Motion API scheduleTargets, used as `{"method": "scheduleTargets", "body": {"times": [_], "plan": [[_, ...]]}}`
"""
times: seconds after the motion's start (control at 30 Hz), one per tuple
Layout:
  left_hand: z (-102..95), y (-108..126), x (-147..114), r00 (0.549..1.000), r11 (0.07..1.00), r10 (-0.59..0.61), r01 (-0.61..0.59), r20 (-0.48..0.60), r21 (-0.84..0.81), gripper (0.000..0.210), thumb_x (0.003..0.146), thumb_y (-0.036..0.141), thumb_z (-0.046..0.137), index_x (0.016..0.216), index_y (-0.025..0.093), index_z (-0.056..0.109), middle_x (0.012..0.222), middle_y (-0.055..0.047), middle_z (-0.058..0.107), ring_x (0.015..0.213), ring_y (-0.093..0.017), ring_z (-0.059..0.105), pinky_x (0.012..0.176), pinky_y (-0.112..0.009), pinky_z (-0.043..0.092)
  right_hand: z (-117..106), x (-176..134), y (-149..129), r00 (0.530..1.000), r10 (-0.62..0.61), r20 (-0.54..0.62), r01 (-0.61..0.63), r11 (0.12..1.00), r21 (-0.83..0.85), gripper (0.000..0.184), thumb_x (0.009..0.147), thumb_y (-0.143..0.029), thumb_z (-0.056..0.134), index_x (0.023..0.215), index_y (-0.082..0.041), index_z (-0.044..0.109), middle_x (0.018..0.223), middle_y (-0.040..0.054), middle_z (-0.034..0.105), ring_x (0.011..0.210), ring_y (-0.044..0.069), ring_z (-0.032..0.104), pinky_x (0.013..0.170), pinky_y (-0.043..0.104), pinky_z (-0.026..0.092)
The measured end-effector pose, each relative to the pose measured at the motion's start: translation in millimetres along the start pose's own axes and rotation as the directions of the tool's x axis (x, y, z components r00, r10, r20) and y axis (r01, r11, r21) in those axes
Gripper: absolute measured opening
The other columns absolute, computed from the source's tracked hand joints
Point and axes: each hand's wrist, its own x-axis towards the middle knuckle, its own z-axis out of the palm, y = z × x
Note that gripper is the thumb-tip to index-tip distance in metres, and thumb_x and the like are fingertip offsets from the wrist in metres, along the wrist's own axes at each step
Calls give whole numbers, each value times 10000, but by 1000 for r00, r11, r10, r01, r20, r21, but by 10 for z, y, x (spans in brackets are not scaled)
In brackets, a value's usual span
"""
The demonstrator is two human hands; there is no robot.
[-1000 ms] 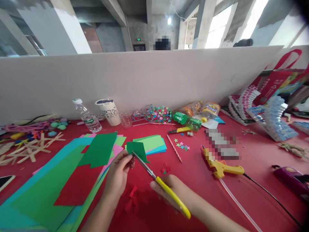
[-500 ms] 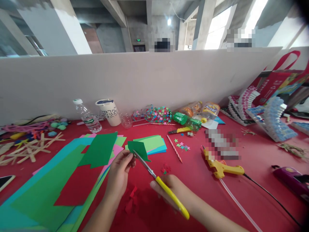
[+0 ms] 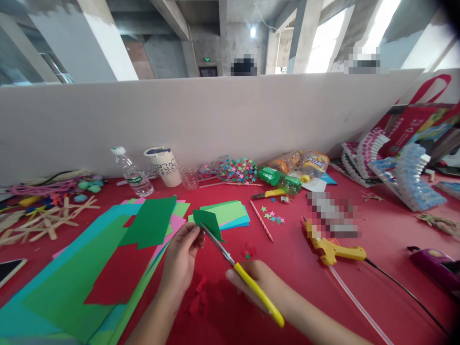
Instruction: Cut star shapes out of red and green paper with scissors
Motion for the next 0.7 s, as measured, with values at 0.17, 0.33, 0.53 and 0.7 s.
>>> {"method": "scheduleTargets", "body": {"times": [0.17,0.33,0.53,0.7], "plan": [[-16,8,-7,999,996,40,-37,-27,84,153,683,251,720,742,168,607,626,21,599,567,-83,507,542,-187,397,-18,-4,13,999,-44,31,46,997,-60,545,823,-691,424,616,-188,451,434,-84,313,326,58,343,306,175,207],[-29,18,-25,999,995,54,-54,0,89,131,703,250,695,730,171,594,599,33,573,545,-78,486,526,-188,373,-9,-36,-17,998,-48,35,50,996,-73,557,818,-709,409,648,-182,471,444,-96,293,339,49,325,329,166,217],[-6,50,-49,998,991,61,-64,30,120,141,707,275,678,707,173,580,566,36,540,528,-87,473,526,-204,366,-15,-70,-94,999,45,31,-41,994,-100,612,765,-785,374,674,-188,470,452,-88,355,344,49,318,342,179,240],[-8,60,-65,999,992,38,-42,39,123,149,709,289,669,702,178,571,557,39,532,514,-87,464,525,-210,358,-33,-92,-119,996,65,56,-57,989,-137,648,703,-842,349,681,-202,448,450,-94,342,352,54,300,348,188,234]]}}
